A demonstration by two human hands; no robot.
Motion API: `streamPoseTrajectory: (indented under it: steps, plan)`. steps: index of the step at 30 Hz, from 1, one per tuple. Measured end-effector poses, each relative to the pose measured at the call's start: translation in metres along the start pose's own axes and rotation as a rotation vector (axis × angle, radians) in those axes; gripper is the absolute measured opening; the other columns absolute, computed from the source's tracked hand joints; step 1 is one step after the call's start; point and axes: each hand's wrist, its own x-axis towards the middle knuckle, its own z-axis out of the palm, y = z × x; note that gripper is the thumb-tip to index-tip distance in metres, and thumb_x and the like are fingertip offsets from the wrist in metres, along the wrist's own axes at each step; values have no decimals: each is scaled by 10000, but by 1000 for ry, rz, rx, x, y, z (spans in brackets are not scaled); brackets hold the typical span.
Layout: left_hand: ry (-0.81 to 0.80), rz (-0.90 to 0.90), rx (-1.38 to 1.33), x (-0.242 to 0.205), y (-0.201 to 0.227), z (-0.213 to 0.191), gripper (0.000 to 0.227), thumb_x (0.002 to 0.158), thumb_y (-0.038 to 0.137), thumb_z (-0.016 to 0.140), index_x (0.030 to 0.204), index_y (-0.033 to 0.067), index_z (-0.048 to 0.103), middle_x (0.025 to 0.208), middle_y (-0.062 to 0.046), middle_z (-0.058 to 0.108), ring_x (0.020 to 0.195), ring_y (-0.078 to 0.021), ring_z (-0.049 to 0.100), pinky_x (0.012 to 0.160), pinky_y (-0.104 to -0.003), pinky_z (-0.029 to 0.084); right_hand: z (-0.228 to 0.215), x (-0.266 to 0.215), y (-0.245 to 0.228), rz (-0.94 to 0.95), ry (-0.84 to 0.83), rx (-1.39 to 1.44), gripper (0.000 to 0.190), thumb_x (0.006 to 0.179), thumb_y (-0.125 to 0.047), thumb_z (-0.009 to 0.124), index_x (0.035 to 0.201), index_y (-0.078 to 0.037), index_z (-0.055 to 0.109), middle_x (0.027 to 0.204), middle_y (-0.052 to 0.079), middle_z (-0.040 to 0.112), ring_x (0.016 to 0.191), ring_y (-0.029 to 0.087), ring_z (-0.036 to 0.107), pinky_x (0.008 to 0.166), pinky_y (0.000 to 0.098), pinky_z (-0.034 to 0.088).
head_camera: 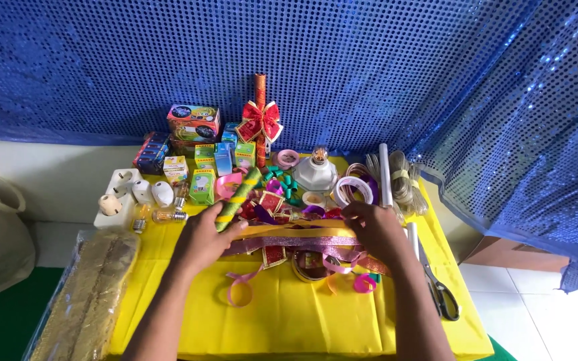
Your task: Wrapping a decorative ribbon around a cardboard tube to decorate it.
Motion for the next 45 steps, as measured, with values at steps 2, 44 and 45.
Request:
streamPoseTrajectory:
  steps: [2,44,45]
  plan:
    - [1,-30,77,5,0,7,548,871,318,785,1345,81,643,1096,-200,716,738,-234,789,700,-338,608,27,10,22,-57,25,-54,221,885,-68,661,1064,-113,783,983,187,795,940,439,754,844,539,576]
    - [43,168,100,-2,11,40,356,865,252,811,1142,38,741,1021,-175,753,1025,-358,733,905,-460,597,13,7,-35,-290,674,564,537,1017,45,587,1532,2,439,1391,293,566,1241,462,616,1016,543,519]
    - [42,179,97,-2,10,40,368,856,243,818,1149,33,741,1015,-180,756,1023,-363,736,891,-472,596,12,5,-39,-293,659,567,553,1012,55,583,1540,-1,428,1383,295,565,1244,478,613,1025,559,517]
